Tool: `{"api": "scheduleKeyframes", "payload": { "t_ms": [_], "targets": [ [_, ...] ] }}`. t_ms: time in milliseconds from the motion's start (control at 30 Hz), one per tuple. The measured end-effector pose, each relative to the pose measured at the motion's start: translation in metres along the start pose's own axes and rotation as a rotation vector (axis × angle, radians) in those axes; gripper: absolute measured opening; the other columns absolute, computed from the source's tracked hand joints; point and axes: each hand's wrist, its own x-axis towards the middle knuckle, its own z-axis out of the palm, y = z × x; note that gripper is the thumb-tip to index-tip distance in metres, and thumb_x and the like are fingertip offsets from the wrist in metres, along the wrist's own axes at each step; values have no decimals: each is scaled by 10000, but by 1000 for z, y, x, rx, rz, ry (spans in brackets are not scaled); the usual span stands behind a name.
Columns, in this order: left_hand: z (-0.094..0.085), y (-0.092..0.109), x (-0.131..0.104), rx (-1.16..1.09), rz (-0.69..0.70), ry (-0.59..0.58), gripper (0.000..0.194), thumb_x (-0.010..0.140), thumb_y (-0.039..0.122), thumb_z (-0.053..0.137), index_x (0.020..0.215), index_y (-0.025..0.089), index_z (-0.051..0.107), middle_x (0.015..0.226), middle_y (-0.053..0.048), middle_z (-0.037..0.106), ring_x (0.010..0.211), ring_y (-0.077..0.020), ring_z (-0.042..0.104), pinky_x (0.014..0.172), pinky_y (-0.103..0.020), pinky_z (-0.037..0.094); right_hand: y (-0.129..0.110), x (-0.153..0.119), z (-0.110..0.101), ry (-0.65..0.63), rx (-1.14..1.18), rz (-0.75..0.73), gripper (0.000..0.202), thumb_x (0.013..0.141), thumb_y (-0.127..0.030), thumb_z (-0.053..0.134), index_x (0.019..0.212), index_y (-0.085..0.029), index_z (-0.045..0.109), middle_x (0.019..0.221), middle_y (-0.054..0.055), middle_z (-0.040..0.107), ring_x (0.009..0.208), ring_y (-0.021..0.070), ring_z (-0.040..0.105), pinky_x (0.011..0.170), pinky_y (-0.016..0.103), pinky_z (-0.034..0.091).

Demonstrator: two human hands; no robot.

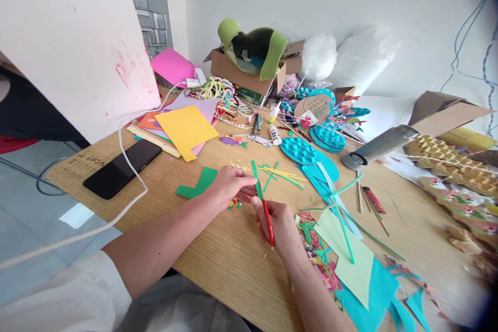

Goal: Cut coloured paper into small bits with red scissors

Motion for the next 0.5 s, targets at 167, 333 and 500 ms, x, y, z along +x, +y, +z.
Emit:
{"api": "scheduleKeyframes", "payload": {
  "t_ms": [167, 333, 500],
  "targets": [
    [0, 0, -1, 13, 8, -14, 164, 602, 251, 714, 641, 116, 629, 589, -66, 663, 541, -169, 646, 463, -226, 462, 4, 3, 0, 28, -73, -26, 644, 767, -743, 441, 486, -165, 484, 382, 57, 533, 355, 119, 463, 370, 195, 305],
    [2, 0, -1, 31, -6, -8, 192, 577, 270, 729, 613, 121, 613, 604, -74, 672, 529, -171, 640, 456, -233, 455, 9, 6, 1, 39, -89, -51, 653, 737, -759, 458, 518, -148, 532, 394, 39, 519, 358, 121, 473, 364, 196, 299],
    [3, -3, -1, 50, -4, -14, 187, 567, 265, 730, 582, 130, 601, 562, -47, 655, 475, -140, 606, 419, -208, 417, 8, 6, 1, 33, -45, -42, 634, 740, -749, 466, 520, -157, 521, 393, 29, 511, 343, 122, 473, 361, 201, 303]
  ]
}}
